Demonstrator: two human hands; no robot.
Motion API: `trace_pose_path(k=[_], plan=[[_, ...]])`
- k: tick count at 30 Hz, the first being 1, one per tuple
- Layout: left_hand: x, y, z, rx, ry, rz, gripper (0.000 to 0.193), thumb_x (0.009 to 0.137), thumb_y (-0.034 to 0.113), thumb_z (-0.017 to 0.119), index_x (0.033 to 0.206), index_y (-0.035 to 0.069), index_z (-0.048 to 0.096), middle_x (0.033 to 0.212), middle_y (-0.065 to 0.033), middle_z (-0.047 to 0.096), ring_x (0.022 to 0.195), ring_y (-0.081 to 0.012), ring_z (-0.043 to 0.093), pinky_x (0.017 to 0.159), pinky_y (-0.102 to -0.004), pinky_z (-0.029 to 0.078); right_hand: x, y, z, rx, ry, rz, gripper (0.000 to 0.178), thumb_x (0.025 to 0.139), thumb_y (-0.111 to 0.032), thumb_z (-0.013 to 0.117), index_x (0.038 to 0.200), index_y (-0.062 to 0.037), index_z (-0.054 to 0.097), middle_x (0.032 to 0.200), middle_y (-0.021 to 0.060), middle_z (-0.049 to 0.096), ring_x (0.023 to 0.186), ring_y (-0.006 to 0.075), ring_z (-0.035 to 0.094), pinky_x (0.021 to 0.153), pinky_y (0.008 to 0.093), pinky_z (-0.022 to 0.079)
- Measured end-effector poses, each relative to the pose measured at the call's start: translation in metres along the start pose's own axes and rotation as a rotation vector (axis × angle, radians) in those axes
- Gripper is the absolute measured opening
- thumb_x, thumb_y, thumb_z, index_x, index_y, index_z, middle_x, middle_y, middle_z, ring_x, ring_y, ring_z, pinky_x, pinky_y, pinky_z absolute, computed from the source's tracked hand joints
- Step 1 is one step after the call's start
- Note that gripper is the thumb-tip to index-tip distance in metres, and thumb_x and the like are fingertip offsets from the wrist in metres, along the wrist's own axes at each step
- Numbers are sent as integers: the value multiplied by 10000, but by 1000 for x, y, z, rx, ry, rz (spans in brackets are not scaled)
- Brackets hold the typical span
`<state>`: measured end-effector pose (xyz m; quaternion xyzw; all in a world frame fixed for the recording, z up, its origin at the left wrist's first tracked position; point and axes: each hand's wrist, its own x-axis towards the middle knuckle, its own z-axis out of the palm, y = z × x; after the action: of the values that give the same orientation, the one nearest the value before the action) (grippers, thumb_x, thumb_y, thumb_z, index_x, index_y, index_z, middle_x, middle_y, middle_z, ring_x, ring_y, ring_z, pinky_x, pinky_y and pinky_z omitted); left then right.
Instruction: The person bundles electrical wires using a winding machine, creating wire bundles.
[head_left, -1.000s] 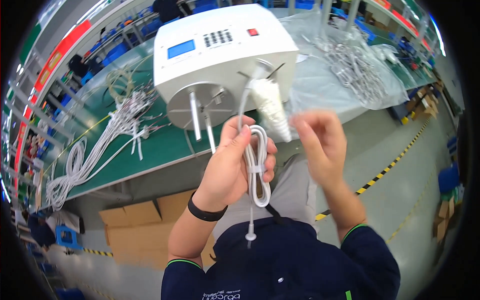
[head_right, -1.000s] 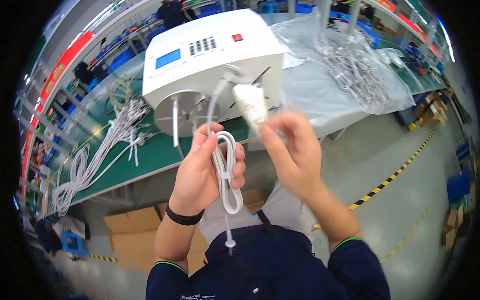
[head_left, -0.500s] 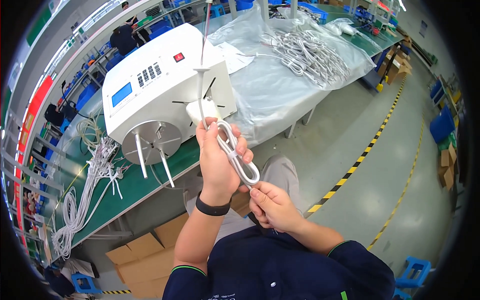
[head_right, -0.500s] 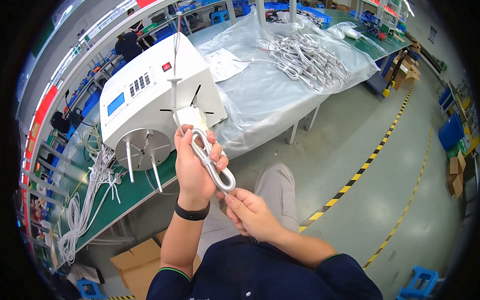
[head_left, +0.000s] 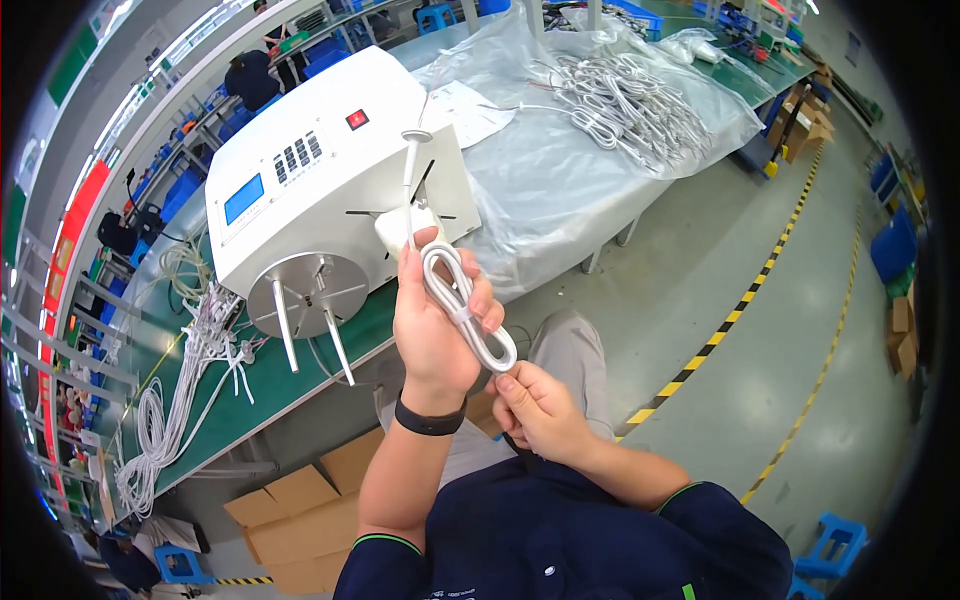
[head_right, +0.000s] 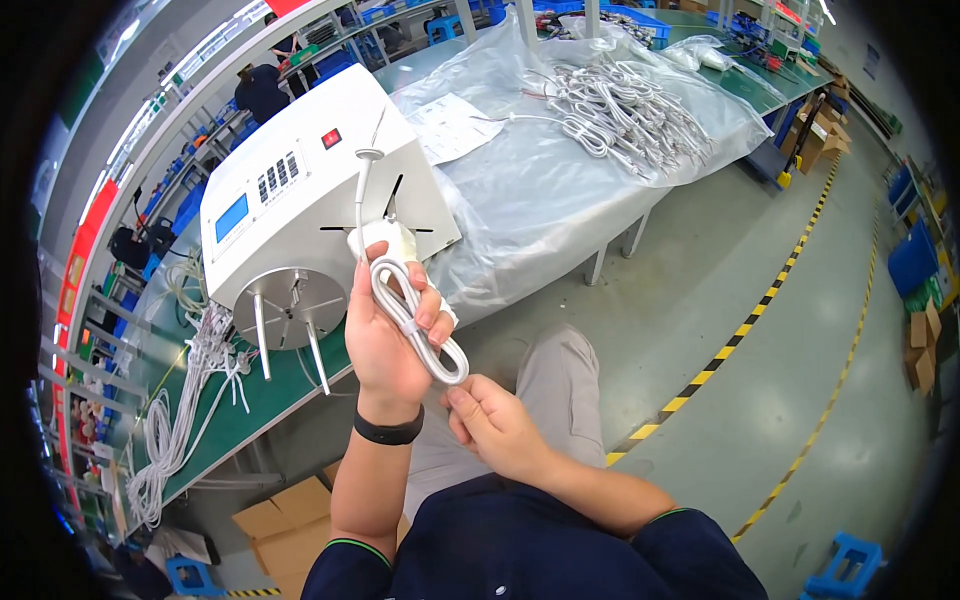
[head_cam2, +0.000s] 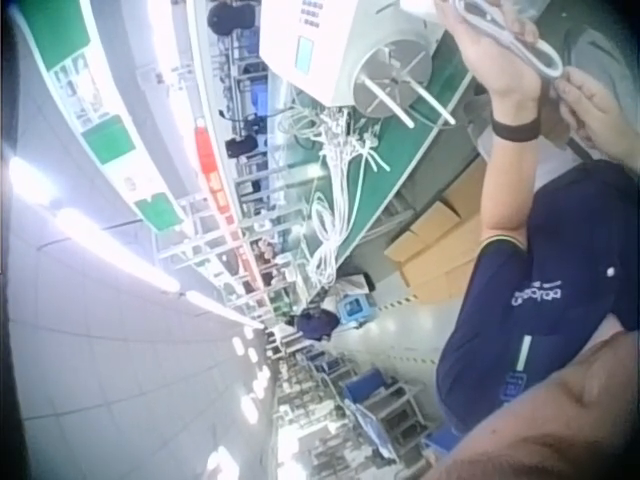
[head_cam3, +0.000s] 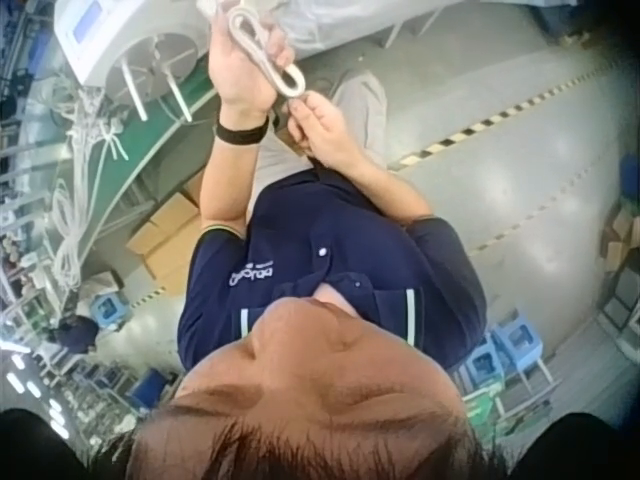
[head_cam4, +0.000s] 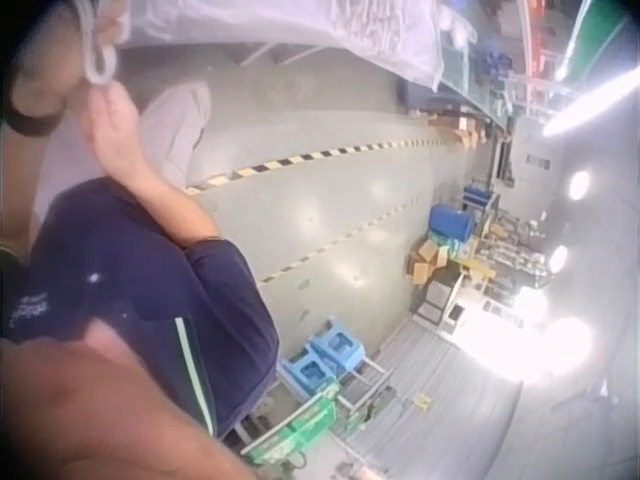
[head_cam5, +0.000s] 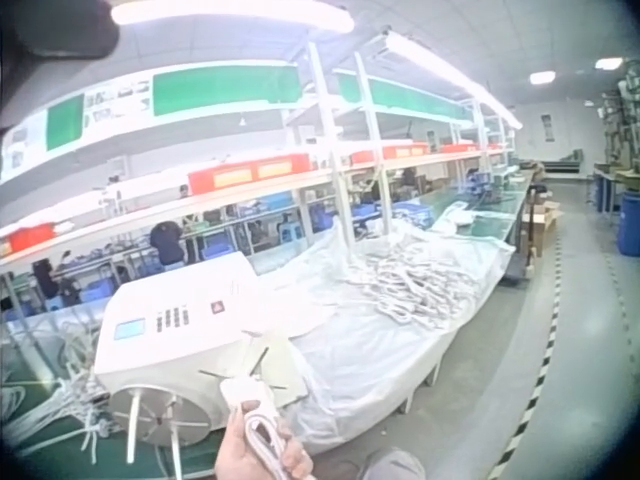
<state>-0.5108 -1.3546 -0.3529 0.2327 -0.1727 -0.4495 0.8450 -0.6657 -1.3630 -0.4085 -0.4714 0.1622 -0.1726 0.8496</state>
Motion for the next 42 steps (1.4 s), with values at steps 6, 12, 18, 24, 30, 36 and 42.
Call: trace_pose_path(k=[6,12,18,24,30,36,42], plan=[[1,-4,-5,-31,20,29,327,1067,412,297,1237,220,498,923,-76,532,627,-149,480,490,-290,422,12,4,-5,-72,1,-85,234,1065,-243,428,1039,-37,538,666,-11,500,512,48,409,459,205,331],[7,-8,-7,-45,-2,57,327,1066,429,303,1251,238,492,945,-68,530,630,-140,470,498,-275,413,22,7,-2,-110,36,-120,186,1062,-259,440,1080,-83,498,686,-1,518,456,36,356,408,202,288],[17,-5,-2,-10,-11,67,314,1063,414,321,1291,250,462,950,-66,529,664,-155,480,529,-305,430,34,-18,-22,126,-116,170,293,1046,-297,436,1202,-51,415,707,86,565,420,102,438,350,253,320],[29,-11,-7,-55,-97,22,283,1062,343,333,1281,201,443,990,-105,546,710,-196,514,570,-355,463,44,-37,-42,200,-143,87,397,1005,-322,402,1277,-35,367,940,208,633,580,265,640,454,336,516],[30,-21,-6,-26,-124,13,300,1065,318,321,1278,177,479,1030,-145,549,725,-213,518,562,-344,456,47,-55,-39,-18,-100,126,319,1004,-261,454,1242,-59,387,865,104,610,524,117,535,402,254,396],[28,-22,-13,-96,-106,-14,274,1058,272,315,1246,188,496,1024,-162,557,725,-226,530,560,-357,457,44,-44,-34,204,11,185,300,967,-126,450,1261,-121,389,814,70,544,495,66,320,423,226,220],[26,-19,-11,-119,-81,1,264,1053,252,314,1239,193,493,1023,-169,564,712,-225,531,551,-348,452,34,-43,-35,355,-92,175,293,990,-126,463,1264,-80,370,864,57,530,517,61,350,420,219,259]])
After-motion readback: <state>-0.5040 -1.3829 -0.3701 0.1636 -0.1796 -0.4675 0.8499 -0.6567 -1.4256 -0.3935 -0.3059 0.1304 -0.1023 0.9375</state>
